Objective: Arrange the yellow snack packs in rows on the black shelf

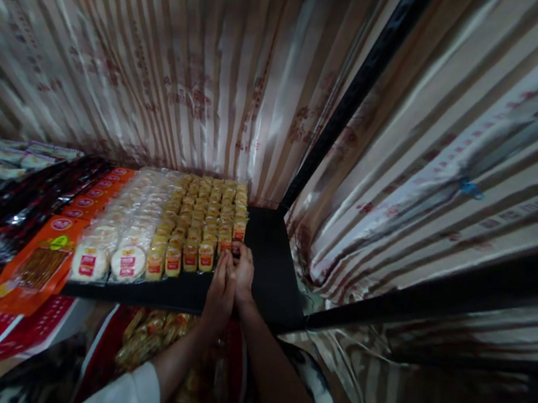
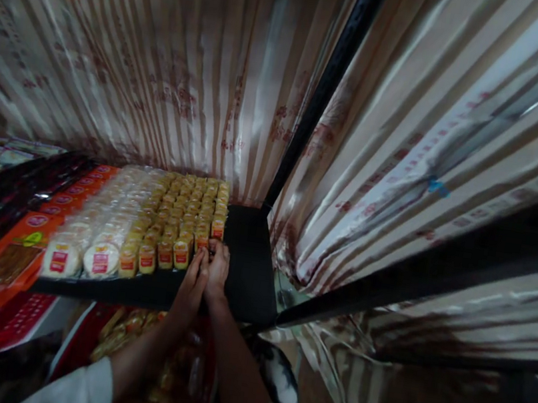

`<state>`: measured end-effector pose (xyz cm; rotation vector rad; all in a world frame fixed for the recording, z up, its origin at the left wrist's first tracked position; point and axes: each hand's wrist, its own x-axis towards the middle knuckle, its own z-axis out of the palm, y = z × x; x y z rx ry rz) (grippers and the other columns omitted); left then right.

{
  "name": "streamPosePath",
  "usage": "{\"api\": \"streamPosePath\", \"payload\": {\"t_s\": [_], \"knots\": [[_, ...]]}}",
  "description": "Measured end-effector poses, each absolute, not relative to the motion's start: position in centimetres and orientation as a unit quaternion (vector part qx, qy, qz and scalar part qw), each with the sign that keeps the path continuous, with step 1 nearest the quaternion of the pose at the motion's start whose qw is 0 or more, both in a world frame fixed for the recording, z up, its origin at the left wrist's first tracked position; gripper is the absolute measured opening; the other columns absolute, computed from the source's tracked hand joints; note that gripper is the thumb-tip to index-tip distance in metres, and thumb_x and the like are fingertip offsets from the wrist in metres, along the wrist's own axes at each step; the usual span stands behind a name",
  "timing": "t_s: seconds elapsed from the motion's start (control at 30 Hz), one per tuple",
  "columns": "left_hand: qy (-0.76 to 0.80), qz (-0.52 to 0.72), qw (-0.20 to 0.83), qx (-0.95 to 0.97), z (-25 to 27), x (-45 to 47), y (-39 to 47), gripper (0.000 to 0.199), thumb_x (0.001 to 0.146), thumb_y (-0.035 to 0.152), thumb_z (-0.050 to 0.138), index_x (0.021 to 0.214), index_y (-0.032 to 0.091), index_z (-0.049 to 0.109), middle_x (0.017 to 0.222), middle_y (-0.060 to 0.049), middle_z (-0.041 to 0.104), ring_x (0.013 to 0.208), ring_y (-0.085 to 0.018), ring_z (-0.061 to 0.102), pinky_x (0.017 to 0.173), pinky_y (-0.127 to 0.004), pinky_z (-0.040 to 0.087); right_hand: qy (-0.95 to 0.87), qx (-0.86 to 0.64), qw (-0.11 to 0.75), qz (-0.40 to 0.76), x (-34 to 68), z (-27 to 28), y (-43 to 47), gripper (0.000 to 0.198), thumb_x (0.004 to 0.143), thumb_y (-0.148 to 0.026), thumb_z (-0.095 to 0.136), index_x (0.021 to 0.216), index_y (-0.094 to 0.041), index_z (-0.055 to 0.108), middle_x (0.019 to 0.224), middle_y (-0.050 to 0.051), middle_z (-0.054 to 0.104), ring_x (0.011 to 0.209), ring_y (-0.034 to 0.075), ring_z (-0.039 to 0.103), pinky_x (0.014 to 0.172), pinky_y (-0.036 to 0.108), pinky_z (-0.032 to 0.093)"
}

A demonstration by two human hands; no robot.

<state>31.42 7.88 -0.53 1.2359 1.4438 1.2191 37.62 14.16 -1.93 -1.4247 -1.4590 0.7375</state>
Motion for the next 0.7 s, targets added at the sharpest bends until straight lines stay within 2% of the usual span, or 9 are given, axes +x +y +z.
{"api": "streamPosePath", "payload": {"t_s": [0.2,0.4,0.47,0.53,0.6,0.7], "knots": [[0.595,0.482,0.412,0.495,0.3,31.4,7.7,0.052,0.088,0.024,0.036,0.138,0.012,0.039,0.151,-0.011,0.032,0.141,-0.017,0.027,0.119,-0.037,0.018,-0.576,-0.569,0.488,0.327,37.6,-1.6,14.0,0.025,0.080,-0.032,0.052,0.099,-0.018,0.060,0.098,0.007,0.058,0.087,0.018,0.059,0.077,0.032,0.054],[0.637,0.466,0.380,0.482,1.2,30.4,5.8,0.042,0.087,0.023,0.040,0.126,0.013,0.053,0.144,-0.012,0.044,0.134,-0.019,0.039,0.114,-0.038,0.030,-0.568,-0.576,0.493,0.321,37.4,-0.7,13.4,0.033,0.077,-0.029,0.053,0.107,-0.016,0.057,0.108,0.011,0.058,0.095,0.019,0.058,0.073,0.029,0.054],[0.636,0.476,0.361,0.488,1.3,29.7,4.7,0.035,0.088,0.023,0.040,0.115,0.016,0.060,0.132,-0.011,0.056,0.125,-0.019,0.049,0.109,-0.038,0.037,-0.569,-0.588,0.498,0.287,37.3,-0.1,12.7,0.035,0.078,-0.031,0.052,0.109,-0.015,0.056,0.109,0.013,0.058,0.097,0.020,0.057,0.071,0.029,0.053],[0.627,0.488,0.350,0.497,1.0,28.9,3.2,0.030,0.088,0.022,0.038,0.103,0.018,0.063,0.113,-0.008,0.065,0.108,-0.017,0.060,0.099,-0.035,0.045,-0.565,-0.591,0.512,0.262,37.1,0.7,11.4,0.034,0.081,-0.034,0.050,0.108,-0.015,0.056,0.107,0.012,0.060,0.095,0.019,0.058,0.068,0.028,0.052],[0.629,0.485,0.349,0.498,0.2,27.8,1.6,0.027,0.086,0.019,0.038,0.095,0.019,0.064,0.097,-0.006,0.068,0.091,-0.015,0.064,0.088,-0.031,0.050,-0.550,-0.589,0.529,0.266,37.0,1.3,9.2,0.032,0.084,-0.036,0.048,0.107,-0.016,0.056,0.099,0.010,0.063,0.088,0.017,0.060,0.066,0.025,0.051],[0.656,0.439,0.355,0.500,-1.8,26.0,-1.0,0.025,0.083,0.017,0.040,0.089,0.018,0.064,0.090,-0.004,0.068,0.086,-0.015,0.063,0.083,-0.030,0.049,-0.562,-0.569,0.508,0.321,36.8,1.1,5.0,0.028,0.086,-0.038,0.047,0.103,-0.017,0.058,0.083,0.005,0.066,0.074,0.014,0.062,0.066,0.024,0.050]]}}
